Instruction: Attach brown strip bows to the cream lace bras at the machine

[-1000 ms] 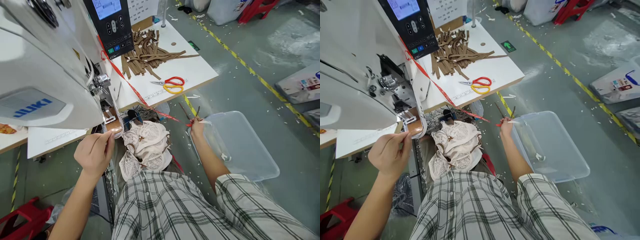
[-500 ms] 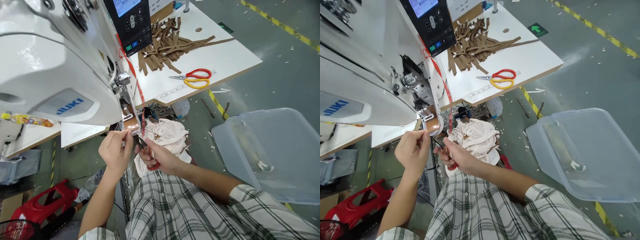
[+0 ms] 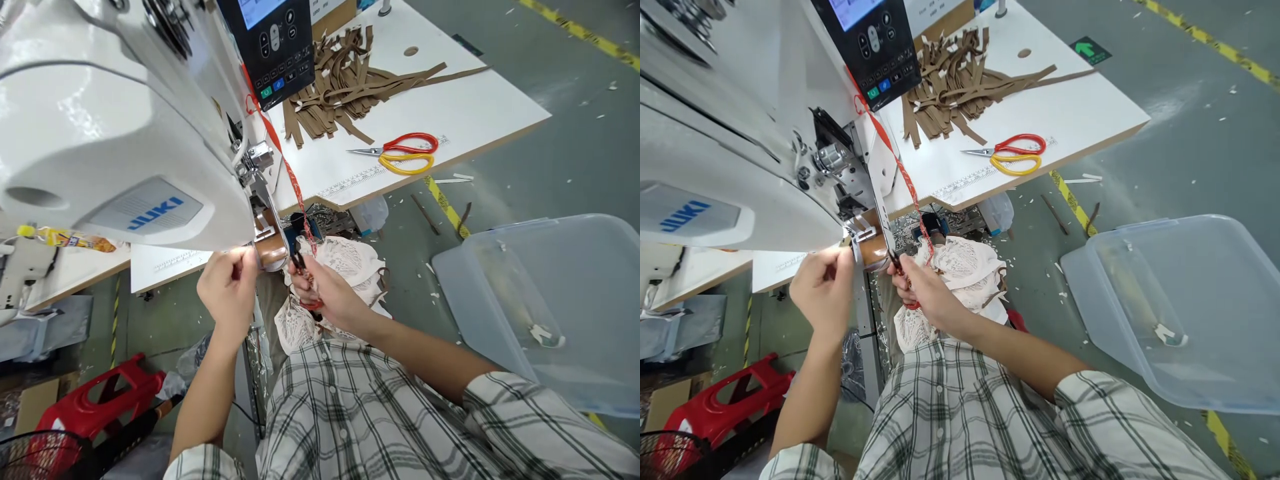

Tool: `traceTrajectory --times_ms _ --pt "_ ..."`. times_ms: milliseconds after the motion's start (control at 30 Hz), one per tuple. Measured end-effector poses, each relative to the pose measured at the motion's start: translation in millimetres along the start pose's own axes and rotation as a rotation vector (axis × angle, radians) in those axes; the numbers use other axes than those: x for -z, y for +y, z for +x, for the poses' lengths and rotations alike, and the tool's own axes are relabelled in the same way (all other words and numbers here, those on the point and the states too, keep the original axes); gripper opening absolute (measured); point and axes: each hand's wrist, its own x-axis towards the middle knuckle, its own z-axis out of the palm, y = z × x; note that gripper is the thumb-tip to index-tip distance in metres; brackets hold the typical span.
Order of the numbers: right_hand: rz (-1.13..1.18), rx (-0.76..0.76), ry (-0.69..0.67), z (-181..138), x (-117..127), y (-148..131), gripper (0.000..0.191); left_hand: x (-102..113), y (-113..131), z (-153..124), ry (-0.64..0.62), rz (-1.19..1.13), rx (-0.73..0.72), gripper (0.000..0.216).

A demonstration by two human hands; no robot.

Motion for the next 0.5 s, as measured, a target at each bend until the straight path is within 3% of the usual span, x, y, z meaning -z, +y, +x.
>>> traceTrajectory --times_ms 100,200,500 --pt "-0.086 0.009 0.027 1 10 0 0.045 -11 -4 10 0.000 -0.106 0.274 0.027" --pt "-0.177 0.050 0.028 -1 13 1 0.038 -16 -1 14 -0.066 -0.252 0.411 0.030" --pt "-0.164 0.048 0.026 1 14 0 0.032 -5 10 20 -0.093 -0.362 0.451 0.029"
